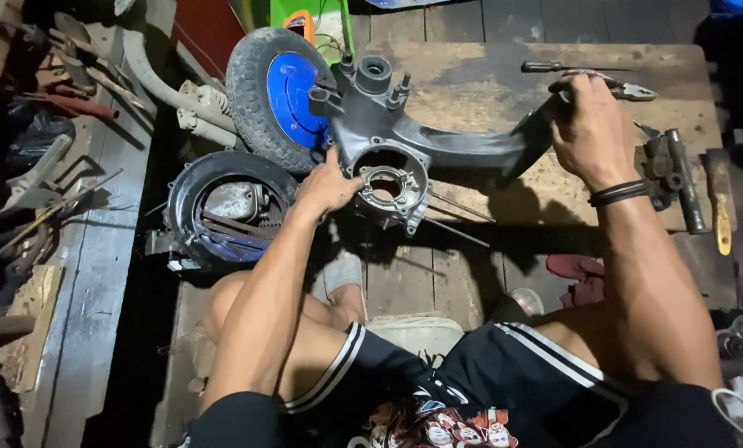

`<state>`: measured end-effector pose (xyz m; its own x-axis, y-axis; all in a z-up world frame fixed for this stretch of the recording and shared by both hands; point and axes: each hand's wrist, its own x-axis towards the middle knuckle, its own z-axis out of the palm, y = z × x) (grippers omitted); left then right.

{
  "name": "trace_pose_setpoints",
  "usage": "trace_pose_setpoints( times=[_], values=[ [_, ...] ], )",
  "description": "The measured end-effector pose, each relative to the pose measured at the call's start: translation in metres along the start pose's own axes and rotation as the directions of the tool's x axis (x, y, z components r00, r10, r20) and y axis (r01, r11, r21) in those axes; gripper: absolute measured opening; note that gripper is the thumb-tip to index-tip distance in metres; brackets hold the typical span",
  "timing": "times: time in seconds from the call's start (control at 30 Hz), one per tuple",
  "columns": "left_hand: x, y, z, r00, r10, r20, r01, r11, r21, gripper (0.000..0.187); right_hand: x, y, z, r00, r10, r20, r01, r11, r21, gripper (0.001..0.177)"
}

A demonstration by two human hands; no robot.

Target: The person cleans the interior and exterior surfaces of a metal mechanical housing using a wire brush. They rotate the part to access different areas and scrub the inside cavity and outer edges.

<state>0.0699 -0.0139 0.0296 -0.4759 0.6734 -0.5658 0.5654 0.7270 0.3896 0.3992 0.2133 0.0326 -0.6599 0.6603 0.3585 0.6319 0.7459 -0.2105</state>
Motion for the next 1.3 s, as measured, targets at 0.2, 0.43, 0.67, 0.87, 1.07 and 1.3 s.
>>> trace_pose_setpoints(
  times=[0.2,0.43,0.67,0.87,1.07,1.3],
  values=[
    [-0.003,0.001,0.004,1.000,0.019,0.001,-0.019,1.000,0.008,0.090,-0.004,0.003,-0.002,1.000,0.020,0.021,-0.021,1.000,0.003,0.034],
    [-0.008,0.007,0.003,1.000,0.029,0.003,-0.029,0.999,0.037,0.091,-0.006,0.001,-0.006,0.990,0.119,0.073,-0.118,0.993,-0.017,0.039],
    [-0.012,0.009,0.004,0.999,0.032,0.002,-0.032,0.998,0.049,0.092,-0.011,0.011,0.001,0.997,0.060,0.048,-0.059,0.998,-0.022,0.044],
    [0.000,0.005,0.009,1.000,0.017,0.007,-0.017,0.999,0.027,0.092,-0.011,0.017,0.006,1.000,0.013,0.013,-0.012,0.998,-0.061,0.042],
    [-0.001,0.005,0.001,0.999,0.037,0.040,-0.036,0.999,-0.017,0.086,-0.014,-0.006,-0.023,0.988,0.076,0.131,-0.073,0.997,-0.032,0.046],
    [-0.010,0.023,-0.016,0.996,0.044,0.076,-0.045,0.999,0.012,0.081,-0.029,-0.021,-0.053,0.906,0.231,0.354,-0.224,0.973,-0.062,0.040]
  ],
)
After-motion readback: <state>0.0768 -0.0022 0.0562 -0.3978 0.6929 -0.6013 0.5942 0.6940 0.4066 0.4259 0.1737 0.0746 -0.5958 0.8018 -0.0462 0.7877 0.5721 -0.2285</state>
